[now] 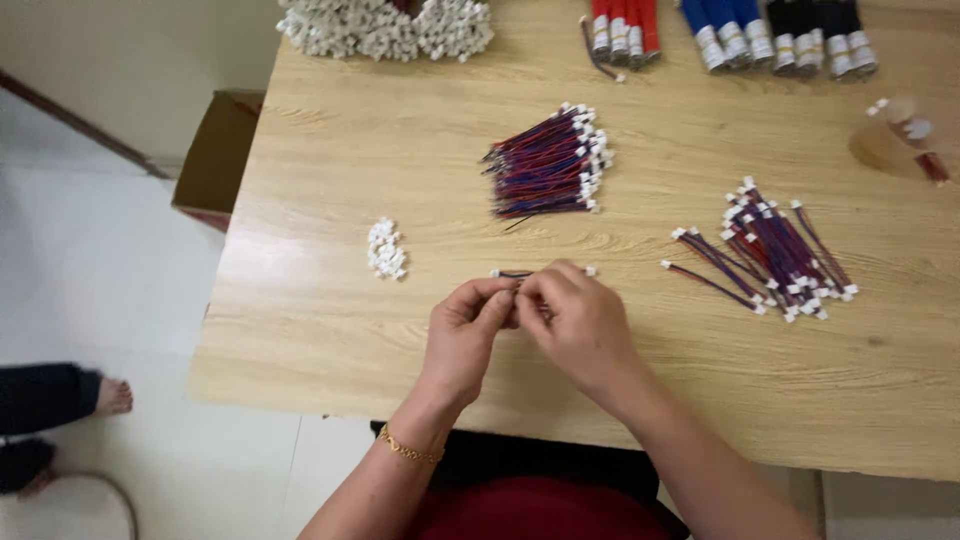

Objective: Attaching small plastic connectors to the ends of individual wires in a bundle

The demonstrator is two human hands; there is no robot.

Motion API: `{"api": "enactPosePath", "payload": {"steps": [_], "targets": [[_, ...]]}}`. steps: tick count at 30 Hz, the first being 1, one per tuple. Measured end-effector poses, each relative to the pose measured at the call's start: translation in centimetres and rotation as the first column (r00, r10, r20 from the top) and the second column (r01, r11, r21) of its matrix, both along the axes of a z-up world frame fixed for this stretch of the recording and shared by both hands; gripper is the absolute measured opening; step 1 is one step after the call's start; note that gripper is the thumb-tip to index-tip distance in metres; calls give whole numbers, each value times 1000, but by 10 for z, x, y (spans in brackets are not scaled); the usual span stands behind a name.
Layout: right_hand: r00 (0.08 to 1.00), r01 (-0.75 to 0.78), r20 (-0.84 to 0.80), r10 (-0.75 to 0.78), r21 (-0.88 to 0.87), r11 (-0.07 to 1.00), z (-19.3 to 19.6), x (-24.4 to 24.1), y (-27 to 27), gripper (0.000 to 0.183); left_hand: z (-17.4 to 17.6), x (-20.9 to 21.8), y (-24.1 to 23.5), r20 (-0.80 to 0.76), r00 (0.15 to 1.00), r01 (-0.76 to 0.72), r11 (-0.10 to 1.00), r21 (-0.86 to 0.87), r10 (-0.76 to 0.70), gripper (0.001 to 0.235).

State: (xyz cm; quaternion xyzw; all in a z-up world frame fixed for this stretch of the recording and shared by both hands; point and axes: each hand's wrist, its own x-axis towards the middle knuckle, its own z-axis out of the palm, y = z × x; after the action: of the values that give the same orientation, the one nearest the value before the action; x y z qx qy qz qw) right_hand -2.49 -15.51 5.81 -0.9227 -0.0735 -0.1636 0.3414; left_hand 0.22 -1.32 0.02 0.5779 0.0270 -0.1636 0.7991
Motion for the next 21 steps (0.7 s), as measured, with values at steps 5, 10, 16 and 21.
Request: {"api": "enactPosePath", "payload": {"steps": [5,10,16,21], "targets": [[979,22,-203,16,181,983,-20,17,-25,7,-16,14,2,87,995,35,989,143,-48,17],[940,255,-268,-213,133,958,-43,48,-88,17,-2,27,14,233,962,5,857,515,-145,15],[860,341,-338,-383,-179,923,-65,79,-106,27,-15,32,19,250,954,-26,781,624,-167,19],[815,292,-427,-392,-282,914,-63,91,-104,29,-5,39,19,224,963,-24,781,624,-149,17]]}}
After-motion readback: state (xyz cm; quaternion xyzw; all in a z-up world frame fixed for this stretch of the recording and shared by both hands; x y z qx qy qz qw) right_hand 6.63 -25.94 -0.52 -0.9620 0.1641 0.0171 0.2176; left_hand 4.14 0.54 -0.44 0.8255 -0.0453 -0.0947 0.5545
